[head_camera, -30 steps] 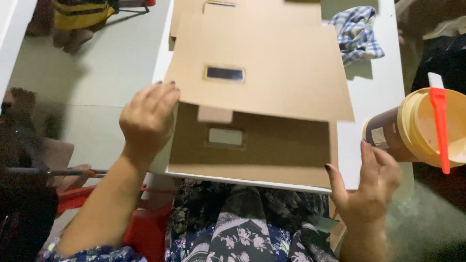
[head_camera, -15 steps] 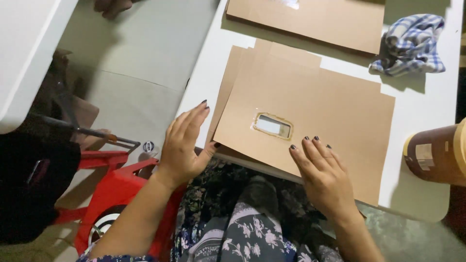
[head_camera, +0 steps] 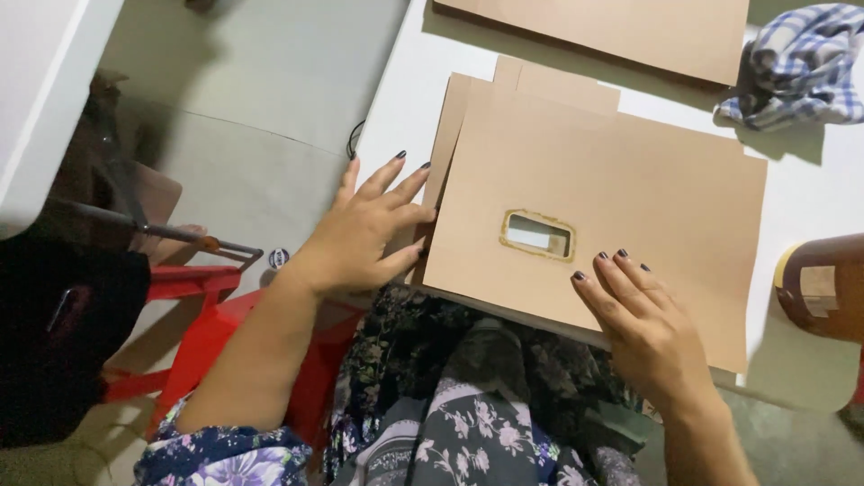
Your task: Assembling cardboard boxes by folding pre-cut sheets and applying glue with a brush.
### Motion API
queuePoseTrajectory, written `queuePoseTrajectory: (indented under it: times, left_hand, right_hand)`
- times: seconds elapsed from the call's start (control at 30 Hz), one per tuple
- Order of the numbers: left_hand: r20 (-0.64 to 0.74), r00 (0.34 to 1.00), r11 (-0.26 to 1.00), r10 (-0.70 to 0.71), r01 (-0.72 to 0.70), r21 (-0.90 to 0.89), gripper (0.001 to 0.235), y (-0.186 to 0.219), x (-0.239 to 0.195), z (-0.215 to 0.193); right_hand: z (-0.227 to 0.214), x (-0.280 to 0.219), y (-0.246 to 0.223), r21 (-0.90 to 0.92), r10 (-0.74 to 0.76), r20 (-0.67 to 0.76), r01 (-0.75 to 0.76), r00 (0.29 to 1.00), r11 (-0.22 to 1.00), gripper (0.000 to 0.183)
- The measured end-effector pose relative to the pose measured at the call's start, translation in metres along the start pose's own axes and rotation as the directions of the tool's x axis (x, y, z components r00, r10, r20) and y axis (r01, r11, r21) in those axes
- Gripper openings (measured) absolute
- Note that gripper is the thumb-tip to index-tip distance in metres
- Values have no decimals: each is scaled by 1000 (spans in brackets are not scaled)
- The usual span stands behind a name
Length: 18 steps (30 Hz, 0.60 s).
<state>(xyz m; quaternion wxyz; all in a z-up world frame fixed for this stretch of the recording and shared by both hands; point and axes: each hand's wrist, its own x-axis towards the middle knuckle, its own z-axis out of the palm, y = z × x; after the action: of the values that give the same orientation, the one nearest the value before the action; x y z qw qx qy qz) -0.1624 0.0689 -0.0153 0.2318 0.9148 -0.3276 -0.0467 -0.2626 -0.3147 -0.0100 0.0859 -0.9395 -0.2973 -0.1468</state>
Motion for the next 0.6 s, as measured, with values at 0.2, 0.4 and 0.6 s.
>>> queuePoseTrajectory:
  times: [0.2, 0.4, 0.6]
  left_hand:
    - [-21, 1000, 998, -14, 13, -62, 29, 5, 3, -2]
    - [-92, 995, 994, -24, 14, -104, 28, 5, -1, -1]
    - [-104, 994, 999, -30, 33, 19, 52, -1, 2, 11]
  right_hand:
    - [-4, 10, 1, -78, -19, 87, 26, 996, 997, 38]
    - [-6, 17, 6, -83, -73, 49, 77, 996, 994, 30]
    - [-8, 16, 9, -92, -55, 128, 67, 990, 993, 35]
